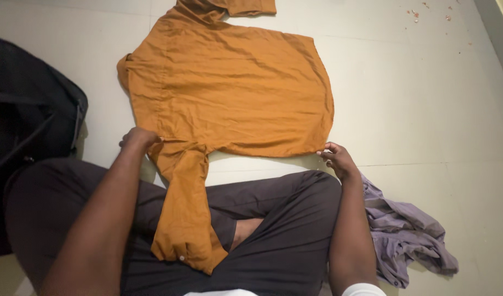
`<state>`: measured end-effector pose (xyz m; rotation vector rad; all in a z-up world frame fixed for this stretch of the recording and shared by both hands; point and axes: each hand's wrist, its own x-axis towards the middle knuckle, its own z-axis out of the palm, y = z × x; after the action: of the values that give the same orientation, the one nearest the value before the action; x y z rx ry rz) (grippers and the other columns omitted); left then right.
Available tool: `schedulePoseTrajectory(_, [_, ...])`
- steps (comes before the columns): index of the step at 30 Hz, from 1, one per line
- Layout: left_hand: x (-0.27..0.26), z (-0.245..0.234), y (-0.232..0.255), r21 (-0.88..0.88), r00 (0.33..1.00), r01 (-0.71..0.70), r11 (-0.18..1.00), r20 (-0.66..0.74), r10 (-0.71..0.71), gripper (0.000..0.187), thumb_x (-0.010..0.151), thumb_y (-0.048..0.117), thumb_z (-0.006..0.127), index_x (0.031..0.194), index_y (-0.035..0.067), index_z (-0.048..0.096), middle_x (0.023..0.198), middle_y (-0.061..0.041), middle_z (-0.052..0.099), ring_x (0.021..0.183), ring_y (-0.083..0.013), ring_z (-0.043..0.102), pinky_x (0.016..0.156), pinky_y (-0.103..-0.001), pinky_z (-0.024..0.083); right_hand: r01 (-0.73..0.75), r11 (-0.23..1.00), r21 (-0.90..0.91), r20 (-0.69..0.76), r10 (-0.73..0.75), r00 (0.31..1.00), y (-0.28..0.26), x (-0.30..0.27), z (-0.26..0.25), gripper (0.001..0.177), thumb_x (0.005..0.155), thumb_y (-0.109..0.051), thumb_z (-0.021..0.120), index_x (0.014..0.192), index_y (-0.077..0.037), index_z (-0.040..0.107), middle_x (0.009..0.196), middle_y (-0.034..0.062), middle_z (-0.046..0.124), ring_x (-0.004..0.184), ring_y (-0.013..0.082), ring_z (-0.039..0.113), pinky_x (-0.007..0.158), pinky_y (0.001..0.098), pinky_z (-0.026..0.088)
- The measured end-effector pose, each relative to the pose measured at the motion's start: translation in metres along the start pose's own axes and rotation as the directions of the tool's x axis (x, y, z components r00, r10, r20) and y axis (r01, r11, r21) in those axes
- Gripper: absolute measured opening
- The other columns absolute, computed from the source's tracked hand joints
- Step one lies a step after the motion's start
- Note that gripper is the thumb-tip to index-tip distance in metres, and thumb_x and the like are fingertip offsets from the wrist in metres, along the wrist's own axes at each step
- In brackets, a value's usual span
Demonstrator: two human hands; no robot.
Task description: The person folds a shirt while sitting on the floor. They lay the shirt flat, fold the sleeves and sides inward, and finally fold the shirt in half.
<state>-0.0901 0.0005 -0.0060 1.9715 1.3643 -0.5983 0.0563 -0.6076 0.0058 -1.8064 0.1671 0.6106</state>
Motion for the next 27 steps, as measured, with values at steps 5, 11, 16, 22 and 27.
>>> schedulePoseTrajectory(5, [0.034,0.003,-0.007,-0.496,0.932,0.045,0.867,0.334,0.143,0.036,0.093,0.031,0.065,0.126,0.015,0.062,0.13,-0.008,0.069,0.106,-0.0244,0.069,0.085,-0.043,0.057,0.138,0.98,0.143,-0.022,-0.136,0.99,0.003,0.002,-0.005,0.017,0.084,-0.001,0.075,0.089,-0.014,0.066,0.084,-0.0041,0.066,0.07,0.0054,0.056,0.059,0.0227,0.039])
schedulePoseTrajectory(11, [-0.003,-0.017,-0.015,-0.092,1.0,-0.014,0.996,-0.016,0.013,0.053,0.099,0.033,0.071,0.132,-0.007,0.064,0.127,-0.026,0.071,0.11,-0.0367,0.074,0.093,-0.047,0.062,0.015,0.994,-0.107,-0.029,-0.019,0.999,0.022,0.009,-0.011,0.017,0.082,0.002,0.077,0.086,-0.01,0.066,0.083,0.0033,0.07,0.07,0.0125,0.058,0.058,0.0272,0.041])
schedulePoseTrajectory(16, [-0.03,0.01,-0.014,0.542,0.711,-0.258,0.8,-0.453,0.537,0.063,0.088,0.026,0.071,0.139,-0.004,0.053,0.136,-0.025,0.053,0.124,-0.0418,0.05,0.096,-0.058,0.044,-0.235,0.492,-0.838,-0.342,-0.139,0.929,0.0,0.014,-0.023,0.024,0.073,-0.017,0.084,0.096,-0.018,0.077,0.093,0.0083,0.074,0.088,0.0284,0.069,0.076,0.0439,0.052])
schedulePoseTrajectory(22, [-0.053,0.044,0.01,0.491,0.61,-0.632,0.6,-0.163,0.776,0.055,0.101,0.044,0.064,0.144,0.011,0.053,0.157,-0.016,0.045,0.148,-0.0399,0.038,0.115,-0.065,0.039,0.32,0.379,-0.868,0.123,-0.46,0.879,-0.061,0.052,0.079,0.043,0.09,-0.048,0.072,0.091,-0.005,0.072,0.088,0.0194,0.072,0.083,0.0394,0.068,0.073,0.0526,0.052])
schedulePoseTrajectory(27, [-0.067,0.059,0.033,0.505,0.788,-0.553,0.663,0.057,0.613,0.12,0.067,0.08,0.07,0.162,0.031,0.014,0.172,-0.007,-0.005,0.155,-0.0384,-0.01,0.113,-0.079,0.014,0.259,0.882,-0.393,0.596,0.03,0.802,-0.102,0.035,0.232,0.047,0.091,-0.052,0.066,0.101,-0.006,0.073,0.08,0.0041,0.074,0.069,0.0128,0.072,0.061,0.029,0.058])
